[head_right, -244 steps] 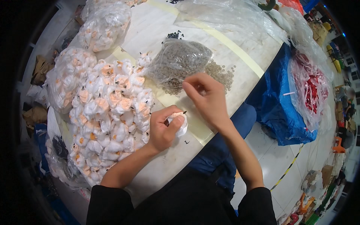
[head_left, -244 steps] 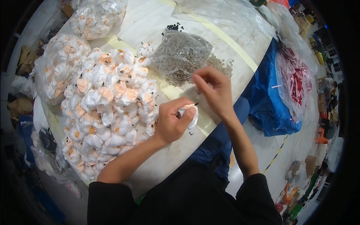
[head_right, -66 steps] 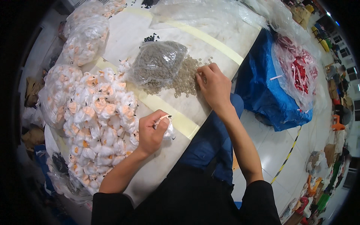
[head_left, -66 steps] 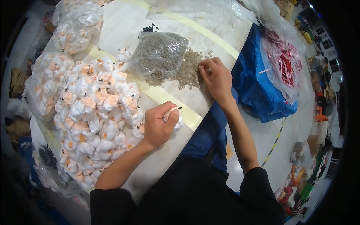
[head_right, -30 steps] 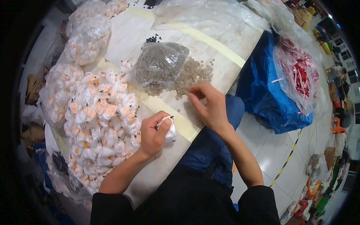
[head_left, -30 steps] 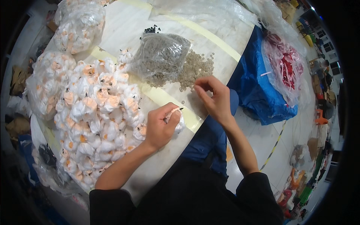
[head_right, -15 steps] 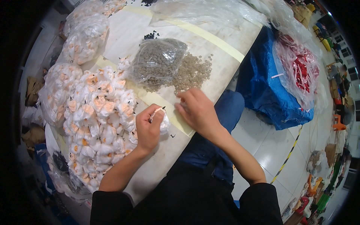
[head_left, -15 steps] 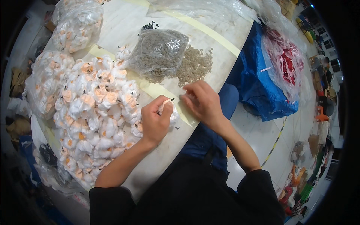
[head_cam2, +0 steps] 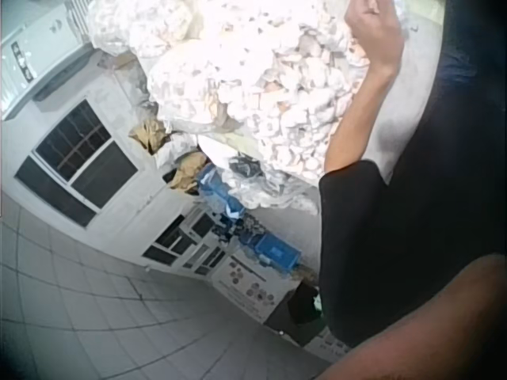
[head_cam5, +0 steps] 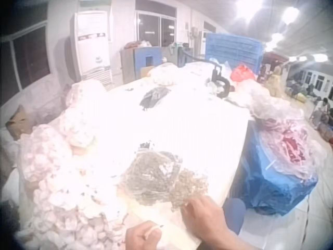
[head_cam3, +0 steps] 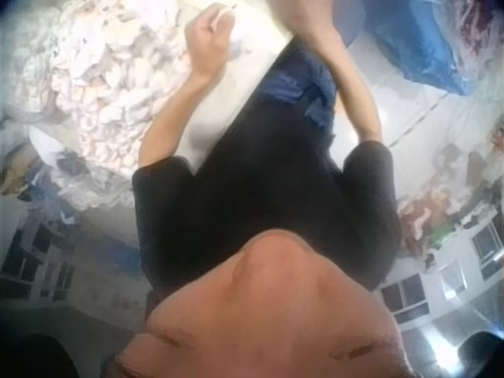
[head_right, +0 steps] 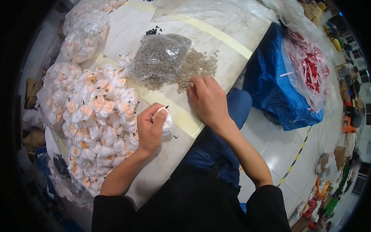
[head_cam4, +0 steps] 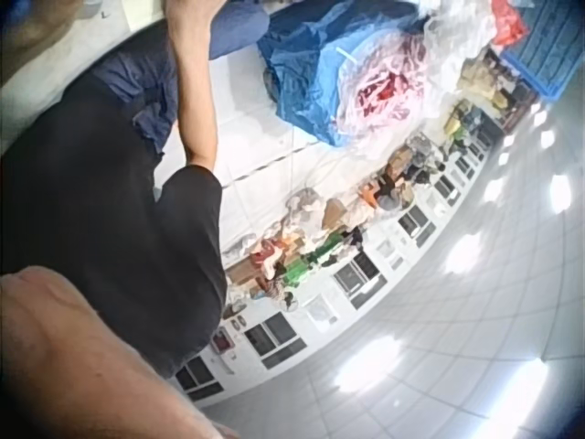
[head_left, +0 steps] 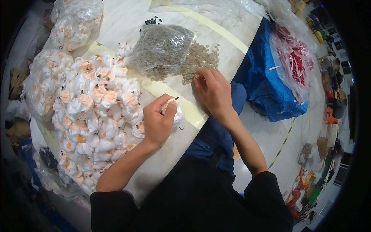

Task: The person sits on the floor and assembles small white fluffy items by inserting small round pieces into them. The person repeatedly picks up a fluffy item, inserts a round piece, and places the finished item into a green crate.

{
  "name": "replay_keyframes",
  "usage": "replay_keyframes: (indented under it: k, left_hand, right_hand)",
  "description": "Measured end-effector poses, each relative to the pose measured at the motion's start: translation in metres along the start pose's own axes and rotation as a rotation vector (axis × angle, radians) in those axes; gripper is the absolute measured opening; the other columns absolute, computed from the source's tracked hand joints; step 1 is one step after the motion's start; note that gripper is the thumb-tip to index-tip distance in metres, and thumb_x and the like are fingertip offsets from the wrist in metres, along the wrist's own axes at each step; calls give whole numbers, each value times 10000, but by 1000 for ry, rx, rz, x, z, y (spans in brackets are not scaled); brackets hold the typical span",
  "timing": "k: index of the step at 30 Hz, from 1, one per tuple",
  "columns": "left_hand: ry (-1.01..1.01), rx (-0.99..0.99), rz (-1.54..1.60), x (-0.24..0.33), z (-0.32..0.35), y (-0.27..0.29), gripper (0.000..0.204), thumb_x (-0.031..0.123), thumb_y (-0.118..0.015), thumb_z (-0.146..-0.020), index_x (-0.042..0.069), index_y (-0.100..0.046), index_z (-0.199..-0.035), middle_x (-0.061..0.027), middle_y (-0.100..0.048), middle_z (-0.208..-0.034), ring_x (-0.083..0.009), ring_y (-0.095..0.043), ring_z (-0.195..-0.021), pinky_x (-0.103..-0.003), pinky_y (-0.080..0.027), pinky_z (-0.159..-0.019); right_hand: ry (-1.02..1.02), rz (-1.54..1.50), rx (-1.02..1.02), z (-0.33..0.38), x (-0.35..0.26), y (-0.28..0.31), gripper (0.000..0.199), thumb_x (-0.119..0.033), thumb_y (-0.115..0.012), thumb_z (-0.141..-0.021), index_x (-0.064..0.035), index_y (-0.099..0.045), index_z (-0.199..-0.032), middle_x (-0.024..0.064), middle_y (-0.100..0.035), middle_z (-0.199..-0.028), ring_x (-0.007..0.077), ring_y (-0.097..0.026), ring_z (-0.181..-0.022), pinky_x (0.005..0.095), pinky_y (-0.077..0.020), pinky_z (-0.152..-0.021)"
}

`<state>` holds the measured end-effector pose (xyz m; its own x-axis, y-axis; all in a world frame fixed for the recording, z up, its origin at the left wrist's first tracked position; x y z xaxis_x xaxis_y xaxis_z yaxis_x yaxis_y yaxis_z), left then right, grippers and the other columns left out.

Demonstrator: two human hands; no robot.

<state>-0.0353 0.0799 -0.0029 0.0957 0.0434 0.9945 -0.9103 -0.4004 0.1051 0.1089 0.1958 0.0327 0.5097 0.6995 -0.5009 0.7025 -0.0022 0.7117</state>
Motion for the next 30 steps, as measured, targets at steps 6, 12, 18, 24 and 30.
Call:
replay_keyframes:
  k: [6, 12, 18, 24, 30]
  left_hand:
    - [14, -13, 10, 1, 1, -3, 186, 129, -611, -970, -40, -655, -907, -4, -525, -654, -56, -433, -630, -281, -378, -557]
    - [1, -12, 7, -1, 0, -2, 192, 130, -608, -962, -51, -645, -913, -25, -518, -653, -65, -438, -633, -285, -389, -565]
    - [18, -30, 3, -2, -1, -3, 202, 143, -611, -964, -46, -648, -905, -31, -530, -651, -64, -441, -628, -289, -390, -563]
    - [38, -70, 60, -4, 1, -9, 208, 163, -622, -971, -28, -679, -914, -35, -569, -661, -64, -466, -623, -285, -395, -557]
    - [-71, -176, 25, 10, 5, -16, 198, 164, -628, -966, -16, -702, -926, -42, -594, -671, -75, -491, -619, -282, -401, -560]
  right_hand:
    - [196, -34, -23, -5, -23, -4, 147, -97, -784, -803, -86, -682, -908, 81, -620, -881, 289, -632, -826, 407, -533, -702]
    - [208, 91, -52, -7, -29, -19, 141, -131, -782, -795, -93, -678, -882, 57, -616, -871, 260, -616, -846, 380, -516, -733]
    - [208, 107, -13, -11, -26, -17, 122, -97, -764, -800, -99, -660, -863, 66, -623, -871, 288, -622, -855, 394, -520, -725]
    - [-317, -726, -213, 17, -1, -15, 139, -121, -724, -981, -11, -662, -1041, 40, -687, -899, 133, -619, -758, 287, -504, -695]
    - [-635, -1304, -443, 42, -18, -21, 156, -127, -706, -1011, 14, -672, -1067, 30, -672, -895, 86, -572, -775, 251, -482, -715]
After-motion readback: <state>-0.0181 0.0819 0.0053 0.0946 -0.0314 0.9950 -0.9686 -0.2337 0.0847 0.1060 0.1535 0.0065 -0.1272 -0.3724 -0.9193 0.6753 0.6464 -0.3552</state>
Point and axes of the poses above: each hand's wrist, its own z-axis away from the middle knuckle, its own y-axis out of the back of the hand, x = y × z, the point moved 9 cm from there along -z, towards the middle knuckle
